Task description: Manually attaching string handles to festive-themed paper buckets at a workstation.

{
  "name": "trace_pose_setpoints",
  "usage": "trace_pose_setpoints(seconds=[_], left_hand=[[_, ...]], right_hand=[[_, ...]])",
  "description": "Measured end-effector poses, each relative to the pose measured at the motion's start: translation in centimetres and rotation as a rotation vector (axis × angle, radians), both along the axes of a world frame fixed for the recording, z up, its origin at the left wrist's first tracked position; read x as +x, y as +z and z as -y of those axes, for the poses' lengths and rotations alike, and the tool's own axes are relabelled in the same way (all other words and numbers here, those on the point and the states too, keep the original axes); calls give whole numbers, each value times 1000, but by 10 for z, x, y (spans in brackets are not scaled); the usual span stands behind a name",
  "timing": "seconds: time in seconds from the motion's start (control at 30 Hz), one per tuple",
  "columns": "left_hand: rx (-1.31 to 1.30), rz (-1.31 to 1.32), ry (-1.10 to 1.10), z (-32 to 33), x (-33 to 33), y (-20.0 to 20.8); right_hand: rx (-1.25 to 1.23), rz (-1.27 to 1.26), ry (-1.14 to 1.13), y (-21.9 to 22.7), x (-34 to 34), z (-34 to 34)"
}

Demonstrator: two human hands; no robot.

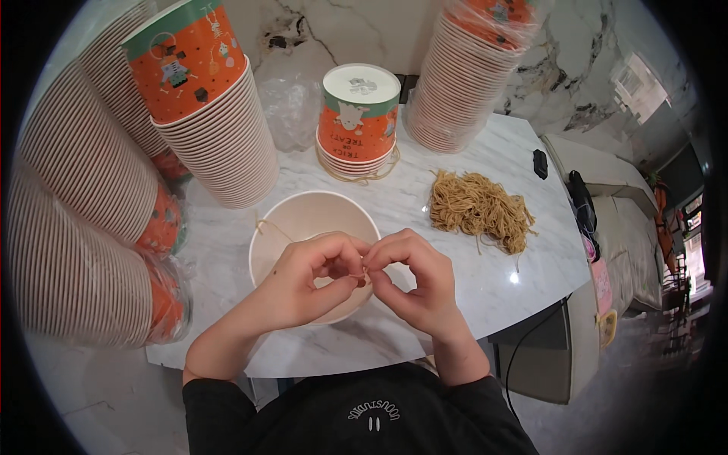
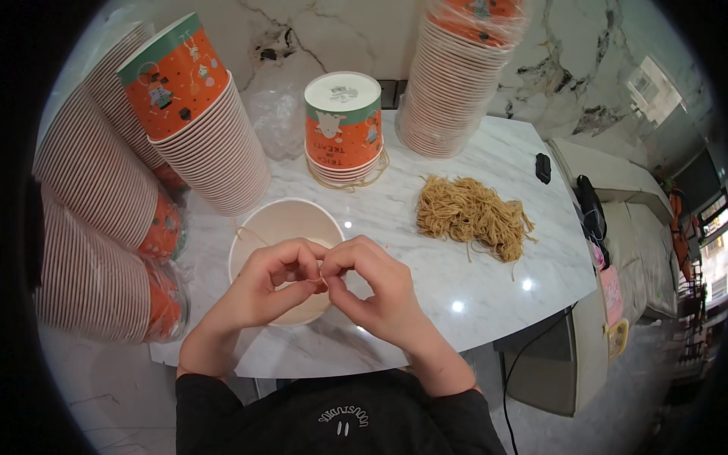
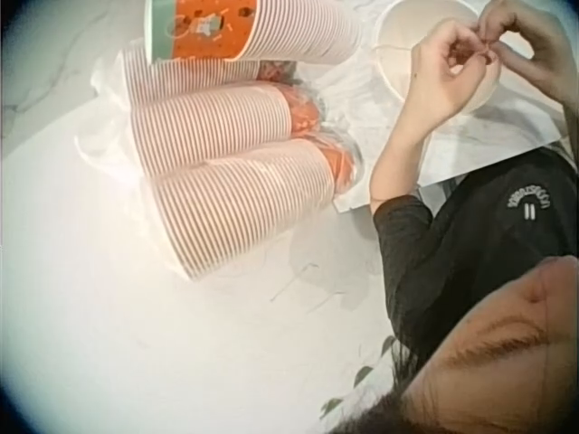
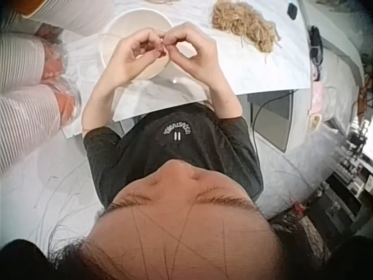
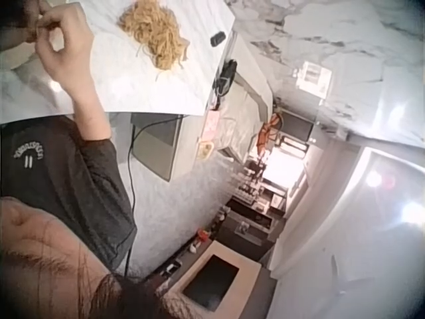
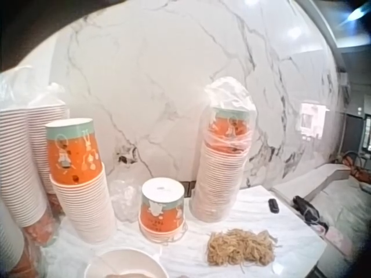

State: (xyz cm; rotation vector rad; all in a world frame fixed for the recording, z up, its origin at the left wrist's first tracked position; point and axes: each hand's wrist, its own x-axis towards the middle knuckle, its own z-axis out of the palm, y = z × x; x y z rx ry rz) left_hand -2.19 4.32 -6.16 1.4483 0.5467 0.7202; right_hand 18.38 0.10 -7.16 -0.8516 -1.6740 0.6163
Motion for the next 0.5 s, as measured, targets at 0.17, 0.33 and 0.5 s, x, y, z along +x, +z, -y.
trace_pose_setpoints(seconds=[0.17, 0.33, 0.5], left_hand=[[127, -161, 164, 2, 3, 9], [431, -381, 231, 0, 2, 20], [640, -481, 111, -7, -11, 11]], right_hand=[[-96, -43, 52, -1, 2, 1], [2, 162, -32, -4, -2, 4], [30, 247, -102, -8, -7, 2]])
